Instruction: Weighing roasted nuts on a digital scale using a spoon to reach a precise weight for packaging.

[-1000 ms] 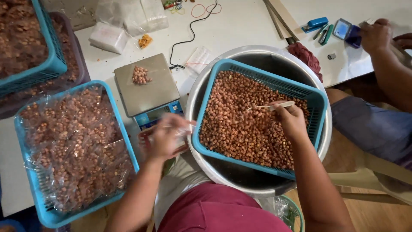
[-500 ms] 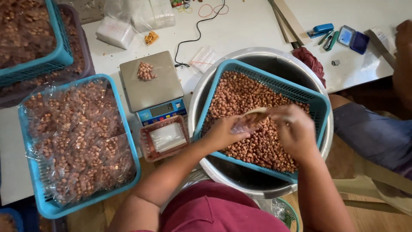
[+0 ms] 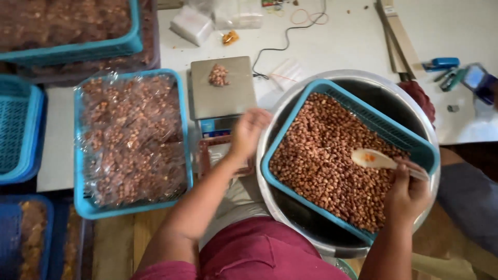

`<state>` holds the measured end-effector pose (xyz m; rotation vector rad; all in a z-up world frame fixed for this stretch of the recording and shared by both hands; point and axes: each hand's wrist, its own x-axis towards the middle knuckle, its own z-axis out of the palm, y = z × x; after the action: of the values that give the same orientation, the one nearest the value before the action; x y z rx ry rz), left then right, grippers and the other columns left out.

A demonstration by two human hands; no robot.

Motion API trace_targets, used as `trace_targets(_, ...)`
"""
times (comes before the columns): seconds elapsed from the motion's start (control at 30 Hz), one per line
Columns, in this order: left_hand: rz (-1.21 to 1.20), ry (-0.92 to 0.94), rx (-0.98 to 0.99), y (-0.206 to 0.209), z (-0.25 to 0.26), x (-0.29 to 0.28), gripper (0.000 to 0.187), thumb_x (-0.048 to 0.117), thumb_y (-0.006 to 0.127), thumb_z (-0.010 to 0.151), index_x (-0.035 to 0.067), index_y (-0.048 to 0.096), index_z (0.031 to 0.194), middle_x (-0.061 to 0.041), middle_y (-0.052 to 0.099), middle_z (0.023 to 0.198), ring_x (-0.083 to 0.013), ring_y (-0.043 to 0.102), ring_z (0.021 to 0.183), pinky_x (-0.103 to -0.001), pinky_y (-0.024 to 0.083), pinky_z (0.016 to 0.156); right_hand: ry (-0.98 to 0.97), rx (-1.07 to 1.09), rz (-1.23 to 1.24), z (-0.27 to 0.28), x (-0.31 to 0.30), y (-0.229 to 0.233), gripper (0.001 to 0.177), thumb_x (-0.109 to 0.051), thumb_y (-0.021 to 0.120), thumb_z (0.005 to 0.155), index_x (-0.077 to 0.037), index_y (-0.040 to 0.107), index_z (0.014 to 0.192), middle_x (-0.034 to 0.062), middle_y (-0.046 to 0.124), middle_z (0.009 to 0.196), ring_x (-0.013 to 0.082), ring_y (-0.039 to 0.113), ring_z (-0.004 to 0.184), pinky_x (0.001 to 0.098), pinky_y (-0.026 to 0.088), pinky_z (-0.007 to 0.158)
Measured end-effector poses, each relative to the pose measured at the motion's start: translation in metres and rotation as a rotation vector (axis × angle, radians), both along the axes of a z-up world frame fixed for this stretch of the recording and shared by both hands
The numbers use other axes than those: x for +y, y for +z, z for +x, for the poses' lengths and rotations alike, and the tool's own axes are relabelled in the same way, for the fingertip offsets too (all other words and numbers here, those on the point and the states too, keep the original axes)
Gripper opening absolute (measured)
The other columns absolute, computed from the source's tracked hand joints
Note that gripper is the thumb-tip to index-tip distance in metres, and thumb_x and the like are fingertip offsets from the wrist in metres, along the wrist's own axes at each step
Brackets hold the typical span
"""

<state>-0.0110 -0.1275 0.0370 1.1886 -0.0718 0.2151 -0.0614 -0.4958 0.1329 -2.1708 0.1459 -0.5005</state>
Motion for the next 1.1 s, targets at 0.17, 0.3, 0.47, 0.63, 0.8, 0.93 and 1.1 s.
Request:
trace_targets(0.17, 1.424, 0.352, 0.260, 0.009, 0.025, 0.089, 0.033, 0.005, 0.063, 0.093, 0.016, 0.073, 0.122, -0.016, 0.037, 0.161, -0.0426, 0.032, 0.148, -0.055, 0.032, 0.122, 0.003, 0.052, 0.053, -0.001, -0.005, -0.050, 0.013, -0.012, 0.062, 0.114, -0.002, 0.068, 0.119, 0.0121, 0.073, 0.113, 0.0190, 0.066, 0.102, 0.0335, 0.051, 0.087)
trace_targets(0.3, 1.742, 0.214, 0.257, 0.011, 0.066, 0.106, 0.082, 0.014, 0.060, 0.095, 0.005, 0.017, 0.164, -0.013, 0.016, 0.171, -0.0323, 0.013, 0.157, -0.048, 0.026, 0.124, -0.055, 0.189, 0.005, -0.005, 0.015, -0.029, 0.017, -0.020, 0.060, 0.112, -0.013, 0.075, 0.114, -0.0002, 0.065, 0.089, 0.0115, 0.052, 0.075, 0.0330, 0.039, 0.069)
trace_targets(0.47, 0.895, 0.668, -0.191, 0.029, 0.083, 0.081, 0.026, 0.013, 0.072, 0.095, 0.011, 0.062, 0.119, -0.006, 0.066, 0.118, -0.0258, 0.064, 0.113, -0.038, 0.049, 0.100, -0.040, 0.081, 0.237, -0.007, 0.021, -0.001, 0.016, -0.016, 0.057, 0.113, -0.011, 0.072, 0.111, -0.0062, 0.055, 0.081, 0.0025, 0.037, 0.066, 0.0218, 0.028, 0.061)
trace_targets(0.63, -0.256, 0.271, 0.098, 0.050, 0.027, 0.035, 0.033, 0.008, 0.070, 0.096, 0.011, 0.059, 0.127, -0.013, 0.071, 0.098, -0.0237, 0.075, 0.078, -0.034, 0.064, 0.062, -0.102, 0.071, 0.157, -0.010, 0.007, -0.008, 0.015, -0.016, 0.061, 0.115, -0.009, 0.074, 0.116, 0.0010, 0.064, 0.086, 0.0076, 0.053, 0.072, 0.0235, 0.041, 0.064)
trace_targets(0.8, -0.139, 0.487, 0.290, 0.066, -0.072, 0.102, 0.019, 0.029, 0.071, 0.092, 0.014, 0.070, 0.102, 0.001, 0.072, 0.091, -0.0074, 0.067, 0.078, -0.022, 0.053, 0.066, -0.123, 0.135, 0.245, -0.006, 0.015, -0.021, 0.011, -0.023, 0.067, 0.114, -0.017, 0.076, 0.117, -0.0042, 0.064, 0.088, 0.0025, 0.052, 0.076, 0.0216, 0.039, 0.065)
trace_targets(0.93, 0.848, 0.904, -0.046, 0.084, -0.152, 0.160, 0.011, 0.010, 0.060, 0.105, 0.008, 0.069, 0.110, -0.010, 0.063, 0.118, -0.0224, 0.065, 0.108, -0.032, 0.058, 0.088, 0.046, -0.034, 0.253, 0.003, 0.010, -0.041, 0.009, -0.004, 0.060, 0.121, -0.004, 0.068, 0.121, 0.0057, 0.067, 0.110, 0.0106, 0.058, 0.092, 0.0233, 0.045, 0.076)
trace_targets(1.1, 1.552, 0.603, 0.727, 0.024, -0.192, 0.182, 0.056, 0.047, 0.040, 0.106, 0.011, 0.053, 0.146, -0.025, 0.035, 0.161, -0.0491, 0.043, 0.141, -0.059, 0.057, 0.077, 0.044, 0.000, 0.379, 0.011, 0.026, -0.031, 0.010, -0.005, 0.060, 0.123, -0.006, 0.069, 0.118, 0.0046, 0.065, 0.097, 0.0056, 0.051, 0.071, 0.0179, 0.039, 0.062)
